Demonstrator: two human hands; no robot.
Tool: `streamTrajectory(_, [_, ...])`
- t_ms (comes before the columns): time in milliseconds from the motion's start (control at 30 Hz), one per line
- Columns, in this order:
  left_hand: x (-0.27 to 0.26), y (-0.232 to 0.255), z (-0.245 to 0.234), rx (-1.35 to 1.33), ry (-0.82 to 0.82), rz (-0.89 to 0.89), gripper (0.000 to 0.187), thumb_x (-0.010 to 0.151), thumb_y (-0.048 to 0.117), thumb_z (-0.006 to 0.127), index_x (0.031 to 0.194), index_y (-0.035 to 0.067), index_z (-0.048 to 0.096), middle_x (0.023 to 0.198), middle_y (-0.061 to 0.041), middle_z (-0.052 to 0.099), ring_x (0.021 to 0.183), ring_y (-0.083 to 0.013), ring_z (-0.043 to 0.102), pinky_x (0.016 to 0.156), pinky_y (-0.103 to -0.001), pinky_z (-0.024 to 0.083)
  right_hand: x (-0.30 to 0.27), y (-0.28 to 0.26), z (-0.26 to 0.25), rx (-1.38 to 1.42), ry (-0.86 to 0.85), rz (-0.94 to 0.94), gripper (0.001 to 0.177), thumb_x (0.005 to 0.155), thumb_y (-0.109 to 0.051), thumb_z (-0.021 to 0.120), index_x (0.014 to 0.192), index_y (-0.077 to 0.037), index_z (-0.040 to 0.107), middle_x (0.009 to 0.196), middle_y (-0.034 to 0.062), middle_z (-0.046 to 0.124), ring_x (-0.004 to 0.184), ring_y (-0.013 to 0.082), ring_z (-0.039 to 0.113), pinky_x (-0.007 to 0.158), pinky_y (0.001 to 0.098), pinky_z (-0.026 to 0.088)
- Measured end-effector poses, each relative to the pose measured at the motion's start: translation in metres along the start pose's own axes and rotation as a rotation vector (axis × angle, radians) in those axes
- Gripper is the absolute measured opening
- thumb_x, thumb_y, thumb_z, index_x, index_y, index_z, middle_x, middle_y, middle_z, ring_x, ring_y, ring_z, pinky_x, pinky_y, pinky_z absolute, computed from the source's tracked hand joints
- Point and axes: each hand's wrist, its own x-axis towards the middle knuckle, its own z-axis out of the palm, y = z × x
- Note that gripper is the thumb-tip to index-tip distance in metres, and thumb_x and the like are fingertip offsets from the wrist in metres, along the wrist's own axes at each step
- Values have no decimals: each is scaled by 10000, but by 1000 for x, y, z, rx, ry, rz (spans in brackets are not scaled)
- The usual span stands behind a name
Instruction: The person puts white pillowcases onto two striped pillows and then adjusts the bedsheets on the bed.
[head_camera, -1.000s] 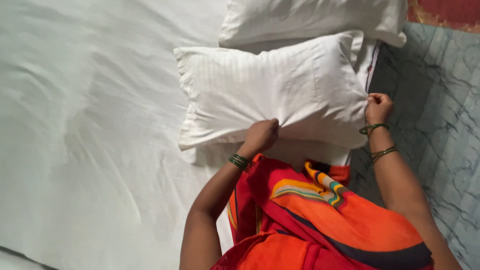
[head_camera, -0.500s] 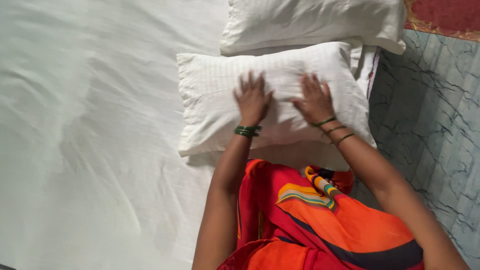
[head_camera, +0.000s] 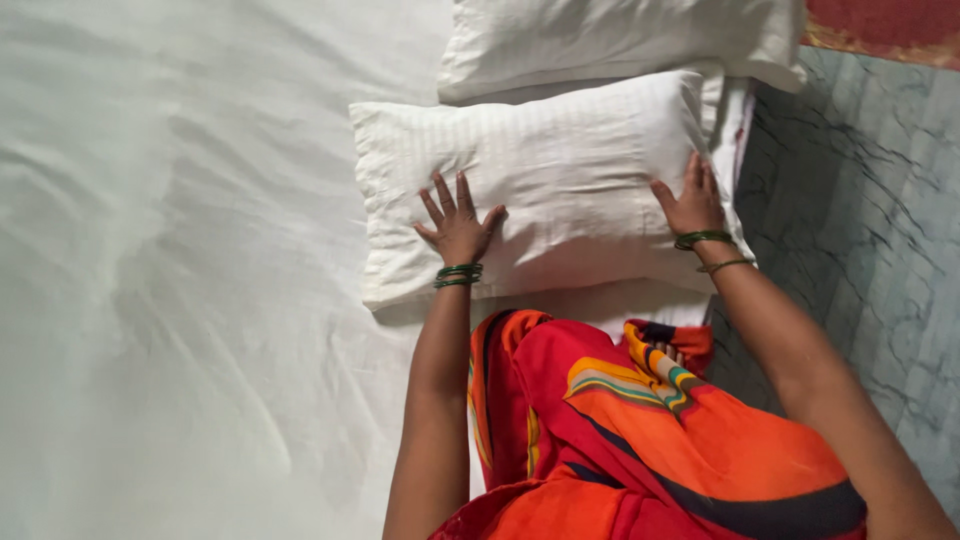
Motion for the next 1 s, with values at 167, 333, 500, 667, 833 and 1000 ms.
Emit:
streamTrajectory(167, [-5,-4,-15,25,-107,27,1310,676,883,669,1658,321,8,1726,-60,-159,1583,-395,-127,1075,-849,84,-6,-10,-3,-100,-54,-185,978,935,-589,502,1672,-106,79,1732,220,91,1549,448,207,1204,523,303])
streamTrajectory(333, [-4,-4,-20,50,-136,-1,1359,632,876,710,1656,337,-2,1724,-46,-184,1582,-377,-150,1069,-862,108,6,-41,-12,-390,-338,-229,918,964,-590,524,1669,-210,75,1716,217,-6,1520,476,185,1200,525,298])
streamTrajectory(500, [8,-6,-14,29,-158,0,1381,624,867,719,1656,340,-33,1715,-37,-236,1572,-379,-199,1057,-866,110,14,-67,-24,-533,-421,-177,918,926,-583,581,1654,-295,103,1720,179,8,1513,443,266,1180,506,360])
streamTrajectory(667, [18,-15,-2,-4,-190,6,1383,628,864,722,1654,353,-52,1704,-31,-267,1569,-372,-225,1052,-877,71,19,-93,-20,-658,-435,-106,910,917,-587,622,1649,-327,149,1727,164,31,1491,441,333,1144,518,413])
streamTrajectory(833, [25,-23,7,-61,-185,39,1391,625,860,730,1654,348,-54,1702,-39,-286,1555,-387,-262,1042,-881,36,20,-97,-22,-708,-439,-102,935,886,-614,651,1648,-333,189,1736,166,68,1472,422,398,1134,512,445])
streamTrajectory(1000, [25,-23,9,-74,-178,48,1400,628,875,723,1656,338,-62,1692,-39,-307,1540,-392,-296,1038,-889,2,18,-93,-10,-644,-394,-32,930,856,-657,632,1628,-392,185,1740,88,29,1525,429,255,1089,676,402])
